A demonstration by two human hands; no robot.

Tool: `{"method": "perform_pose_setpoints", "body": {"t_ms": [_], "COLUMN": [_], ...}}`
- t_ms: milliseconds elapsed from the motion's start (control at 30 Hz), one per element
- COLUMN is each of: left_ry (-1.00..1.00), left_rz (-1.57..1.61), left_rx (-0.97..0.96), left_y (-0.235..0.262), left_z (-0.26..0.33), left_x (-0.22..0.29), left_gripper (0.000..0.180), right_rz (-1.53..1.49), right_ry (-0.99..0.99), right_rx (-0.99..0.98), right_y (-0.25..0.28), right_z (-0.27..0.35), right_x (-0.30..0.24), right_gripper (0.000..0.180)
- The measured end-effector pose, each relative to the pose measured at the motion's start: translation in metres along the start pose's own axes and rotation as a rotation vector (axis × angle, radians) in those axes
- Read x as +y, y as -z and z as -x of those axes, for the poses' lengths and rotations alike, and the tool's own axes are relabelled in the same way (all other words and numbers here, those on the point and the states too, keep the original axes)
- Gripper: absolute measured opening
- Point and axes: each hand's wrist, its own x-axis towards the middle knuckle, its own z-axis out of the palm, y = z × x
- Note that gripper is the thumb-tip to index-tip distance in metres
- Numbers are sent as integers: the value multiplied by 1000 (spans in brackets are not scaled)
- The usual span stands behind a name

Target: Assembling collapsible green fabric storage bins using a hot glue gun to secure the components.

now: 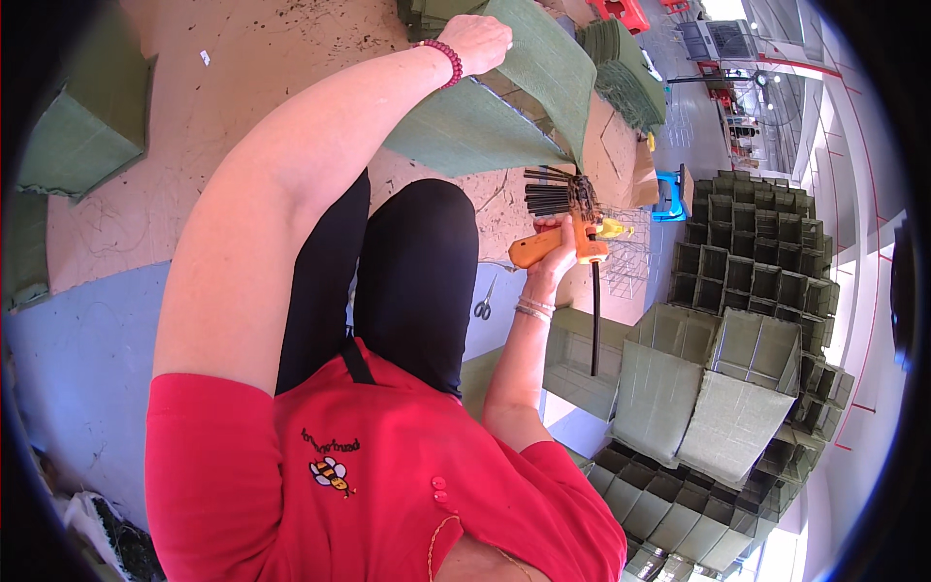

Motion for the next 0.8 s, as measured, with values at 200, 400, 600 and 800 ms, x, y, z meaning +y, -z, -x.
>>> {"method": "perform_pose_setpoints", "body": {"t_ms": [200, 400, 600, 800], "left_ry": [22, -11, 0, -9], "left_rz": [-2, -1, -3, -1], "left_rx": [6, 8, -8, 16], "left_y": [0, 1, -1, -2], "left_z": [1, 1, 0, 1], "left_x": [0, 2, 1, -2], "left_gripper": [26, 26, 25, 24], "right_rz": [-38, -60, -24, -85], "right_ry": [-16, 3, -7, -26], "right_rx": [1, 6, -14, -41], "right_y": [-1, 0, 2, -3], "right_z": [-2, -1, -1, 1], "right_x": [1, -1, 3, 4], "right_gripper": [15, 15, 18, 19]}}
